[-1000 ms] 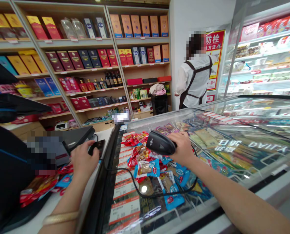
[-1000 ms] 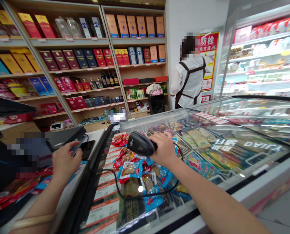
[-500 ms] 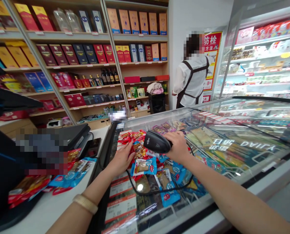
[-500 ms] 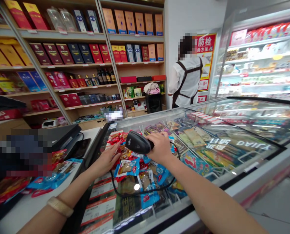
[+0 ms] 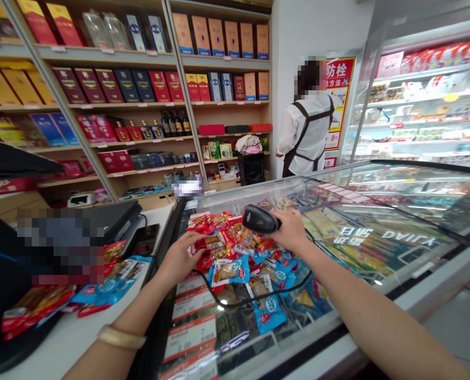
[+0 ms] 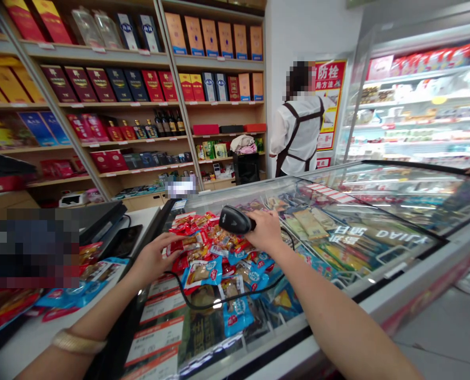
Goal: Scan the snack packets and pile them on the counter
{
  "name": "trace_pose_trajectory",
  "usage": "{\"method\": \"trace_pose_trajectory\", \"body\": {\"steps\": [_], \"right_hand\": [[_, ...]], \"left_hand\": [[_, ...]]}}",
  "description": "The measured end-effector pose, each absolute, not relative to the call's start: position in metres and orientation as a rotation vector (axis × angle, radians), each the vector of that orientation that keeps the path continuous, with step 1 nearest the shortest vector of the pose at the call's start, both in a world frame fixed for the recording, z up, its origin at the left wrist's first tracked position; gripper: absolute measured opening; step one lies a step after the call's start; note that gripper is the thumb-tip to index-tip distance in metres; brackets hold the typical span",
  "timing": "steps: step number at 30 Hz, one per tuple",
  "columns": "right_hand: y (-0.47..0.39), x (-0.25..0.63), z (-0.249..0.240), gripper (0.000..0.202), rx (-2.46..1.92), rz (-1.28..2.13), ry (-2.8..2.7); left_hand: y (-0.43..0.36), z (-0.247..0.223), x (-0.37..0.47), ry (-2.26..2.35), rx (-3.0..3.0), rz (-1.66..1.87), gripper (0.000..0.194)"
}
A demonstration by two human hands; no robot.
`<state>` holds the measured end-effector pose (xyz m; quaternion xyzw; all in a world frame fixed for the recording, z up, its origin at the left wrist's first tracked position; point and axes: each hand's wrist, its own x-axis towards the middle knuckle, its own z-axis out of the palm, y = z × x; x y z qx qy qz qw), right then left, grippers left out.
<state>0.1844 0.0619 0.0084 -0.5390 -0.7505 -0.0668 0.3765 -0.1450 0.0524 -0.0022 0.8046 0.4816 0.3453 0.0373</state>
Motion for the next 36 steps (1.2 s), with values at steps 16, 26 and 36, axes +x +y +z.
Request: {"method": "trace_pose_trajectory", "body": {"steps": [16,26,36], "right_hand": [[0.043,0.181,0.029,0.018,-1.182,-0.161,-2.151],[0.042,0.179,0.027,0.018,-1.135,-0.122,-2.191],[0.044,0.177,0.024,0.022,-1.164,-0.144,-2.240]], "left_hand": [[0.034,0.022,-0.149,1.328,2.819,1.380,0.021],[0.033,0.021,-0.147,1.372,2.743,1.366,0.021],[0.032,0.021,-0.148,1.319,2.784,1.391,0.018]]}}
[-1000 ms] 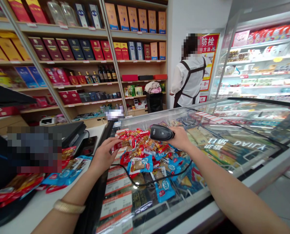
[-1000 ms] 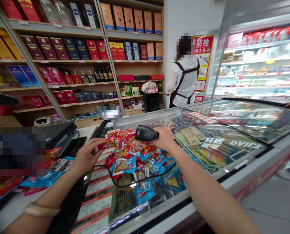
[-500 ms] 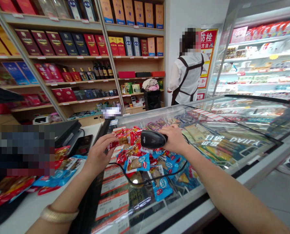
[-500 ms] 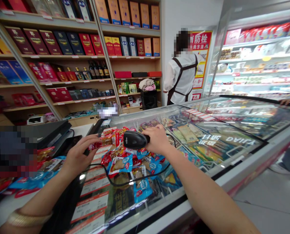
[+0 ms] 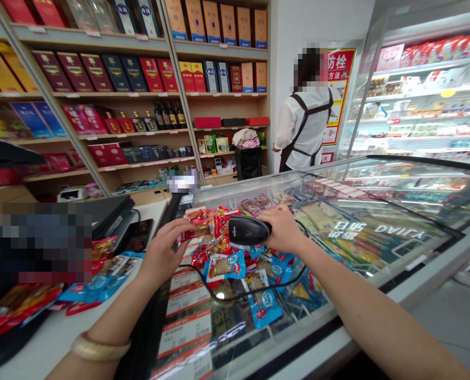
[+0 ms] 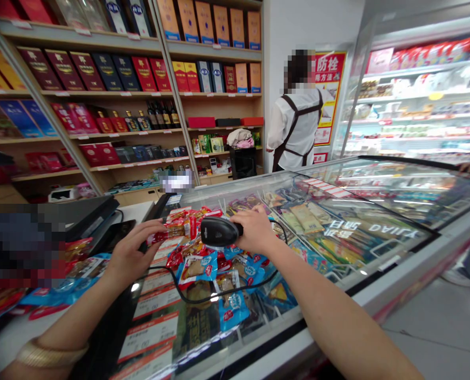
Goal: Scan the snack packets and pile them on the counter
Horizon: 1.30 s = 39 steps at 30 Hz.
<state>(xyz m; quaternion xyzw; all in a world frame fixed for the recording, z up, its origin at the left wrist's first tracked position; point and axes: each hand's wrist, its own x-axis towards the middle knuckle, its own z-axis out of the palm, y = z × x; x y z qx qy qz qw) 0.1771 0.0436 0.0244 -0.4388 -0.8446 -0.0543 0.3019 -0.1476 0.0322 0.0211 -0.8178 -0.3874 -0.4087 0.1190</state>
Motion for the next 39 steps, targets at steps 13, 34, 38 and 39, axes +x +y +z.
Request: {"method": "trace_pose_trajectory", "body": {"steps": [13,34,38,39], "right_hand": [[0.042,0.176,0.027,0.022,-1.202,-0.164,-2.244],[0.047,0.176,0.011,0.023,-1.088,-0.212,-2.115],[0.049,0.175,0.009,0.023,-1.126,-0.210,-2.103],[0.050,0.175,0.008,0.023,-1.134,-0.208,-2.091]], "left_hand": [[0.032,0.021,-0.147,-1.187,-2.407,-1.213,0.019],[-0.048,0.031,-0.303,-2.015,-1.225,-1.147,0.019],[-0.049,0.026,-0.305,-2.023,-1.231,-1.068,0.023],[-0.048,0.027,-0.302,-2.015,-1.226,-1.064,0.024]]}}
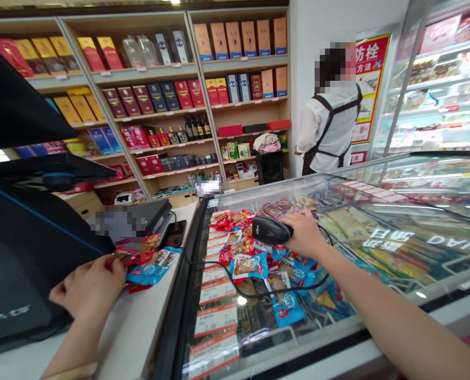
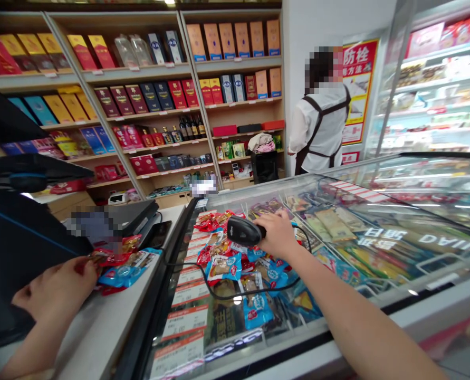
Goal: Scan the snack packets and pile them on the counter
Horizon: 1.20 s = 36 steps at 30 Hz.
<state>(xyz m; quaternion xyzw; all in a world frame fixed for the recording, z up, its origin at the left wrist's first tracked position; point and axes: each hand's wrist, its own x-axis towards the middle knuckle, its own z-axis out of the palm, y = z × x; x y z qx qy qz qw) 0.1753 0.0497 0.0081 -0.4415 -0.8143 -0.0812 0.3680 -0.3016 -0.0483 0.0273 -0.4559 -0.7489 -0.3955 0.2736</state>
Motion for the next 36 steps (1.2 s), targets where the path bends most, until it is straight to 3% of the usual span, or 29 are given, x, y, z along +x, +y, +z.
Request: {"method": "trace_pose_trajectory", "body": {"steps": [5,11,16,29,36], "right_hand": [[0.052,0.176,0.009,0.018,-1.189,-0.188,-2.042],[0.055,0.177,0.010,0.020,-1.269,-0.205,-2.050],[0.059,0.180,0.007,0.022,-1.283,-0.189,-2.043],[0.060,0.180,0.005,0.020,-1.291,-0.156,-2.033],[0.059,0.178,0.005,0.018,-1.305,-0.181,-2.012]], "left_hand": [[-0.032,0.040,-0.272,-1.888,-1.410,-1.040,0.029],[0.020,0.036,-0.198,-1.597,-2.262,-0.999,0.037],[0.047,0.027,-0.138,-1.535,-2.788,-0.757,0.052],[0.041,0.006,-0.117,-1.447,-2.817,-0.685,0.042],[0.053,0.004,-0.129,-1.625,-2.683,-1.083,0.030]]}}
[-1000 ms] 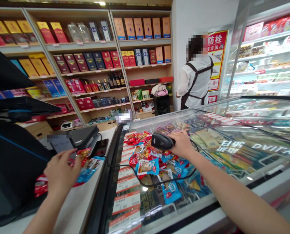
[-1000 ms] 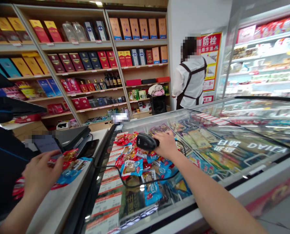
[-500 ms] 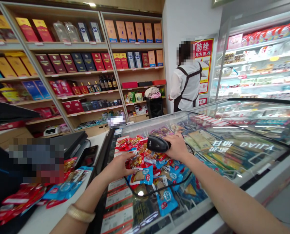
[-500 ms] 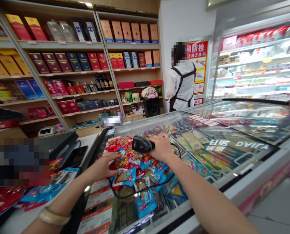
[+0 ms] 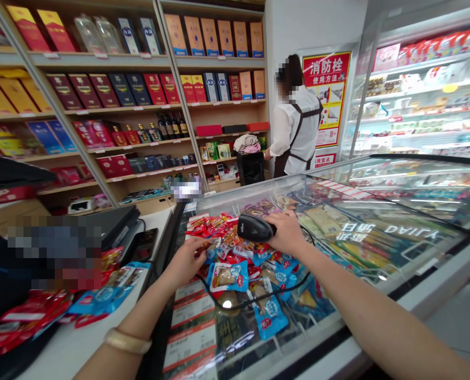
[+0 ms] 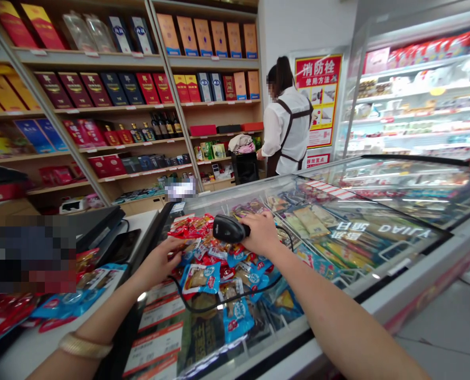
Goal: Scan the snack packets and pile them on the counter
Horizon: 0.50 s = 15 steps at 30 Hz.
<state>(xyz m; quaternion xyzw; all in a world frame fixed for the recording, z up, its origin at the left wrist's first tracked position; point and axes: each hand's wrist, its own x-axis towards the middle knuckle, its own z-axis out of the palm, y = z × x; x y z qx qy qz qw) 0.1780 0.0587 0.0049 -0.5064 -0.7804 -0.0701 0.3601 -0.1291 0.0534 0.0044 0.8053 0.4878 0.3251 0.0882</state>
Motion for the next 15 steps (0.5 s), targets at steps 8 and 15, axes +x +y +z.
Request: {"method": "trace_pose_trajectory", "body": {"steps": [8,15], "right_hand": [[0.058,0.178,0.006,0.019,-1.217,-0.194,-2.002],[0.046,0.173,0.013,0.024,-1.059,-0.160,-2.083]], "left_hand": [[0.044,0.025,-0.136,1.534,1.407,1.353,0.052],[0.035,0.040,-0.129,1.329,1.090,1.479,0.048]]}}
